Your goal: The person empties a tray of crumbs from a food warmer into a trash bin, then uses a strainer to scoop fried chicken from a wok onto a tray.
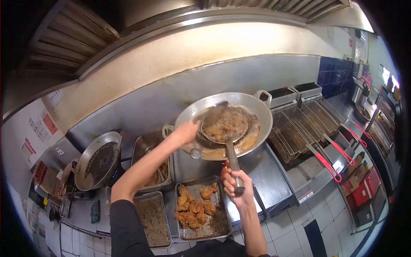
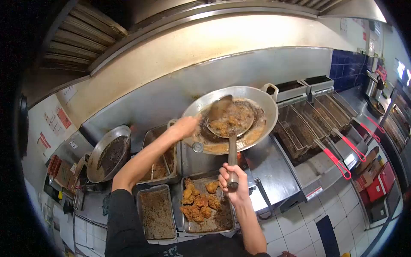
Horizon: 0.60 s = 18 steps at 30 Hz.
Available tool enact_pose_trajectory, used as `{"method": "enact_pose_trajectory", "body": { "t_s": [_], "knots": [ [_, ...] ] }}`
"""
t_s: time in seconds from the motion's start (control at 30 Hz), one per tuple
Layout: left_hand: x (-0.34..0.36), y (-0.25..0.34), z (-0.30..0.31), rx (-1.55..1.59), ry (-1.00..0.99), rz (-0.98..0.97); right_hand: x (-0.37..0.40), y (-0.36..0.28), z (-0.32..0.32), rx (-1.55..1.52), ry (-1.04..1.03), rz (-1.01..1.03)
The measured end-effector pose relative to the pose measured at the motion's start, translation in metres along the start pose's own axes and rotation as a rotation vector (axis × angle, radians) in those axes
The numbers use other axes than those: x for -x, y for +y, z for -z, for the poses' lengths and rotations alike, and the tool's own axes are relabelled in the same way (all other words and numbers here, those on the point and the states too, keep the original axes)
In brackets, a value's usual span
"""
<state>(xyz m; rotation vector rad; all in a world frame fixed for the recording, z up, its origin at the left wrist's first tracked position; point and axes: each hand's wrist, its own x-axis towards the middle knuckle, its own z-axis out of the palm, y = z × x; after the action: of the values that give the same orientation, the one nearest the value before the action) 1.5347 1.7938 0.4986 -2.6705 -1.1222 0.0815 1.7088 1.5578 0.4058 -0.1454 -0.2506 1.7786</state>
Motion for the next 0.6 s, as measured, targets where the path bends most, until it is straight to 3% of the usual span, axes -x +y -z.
{"method": "enact_pose_trajectory", "body": {
  "t_s": [0.03,0.17,0.23,0.3,0.4,0.6],
  "knots": [
    [0.006,0.001,0.003,0.004,0.004,0.076,-0.008,0.003,0.005,0.017,-0.004,0.002],
    [0.011,-0.003,-0.006,0.091,0.064,0.059,-0.021,0.017,0.007,0.023,0.078,-0.027],
    [0.008,0.011,-0.013,0.079,-0.049,0.104,-0.016,0.02,0.001,0.043,0.077,-0.01],
    [0.009,0.008,-0.023,0.019,0.001,0.071,-0.023,0.016,0.003,0.061,0.038,-0.03],
    [0.017,0.021,-0.021,0.011,-0.081,-0.086,-0.026,0.013,0.01,0.08,0.086,-0.023],
    [0.002,0.006,-0.001,0.014,0.035,-0.047,-0.024,0.009,0.009,-0.009,0.045,-0.02]
  ]
}}
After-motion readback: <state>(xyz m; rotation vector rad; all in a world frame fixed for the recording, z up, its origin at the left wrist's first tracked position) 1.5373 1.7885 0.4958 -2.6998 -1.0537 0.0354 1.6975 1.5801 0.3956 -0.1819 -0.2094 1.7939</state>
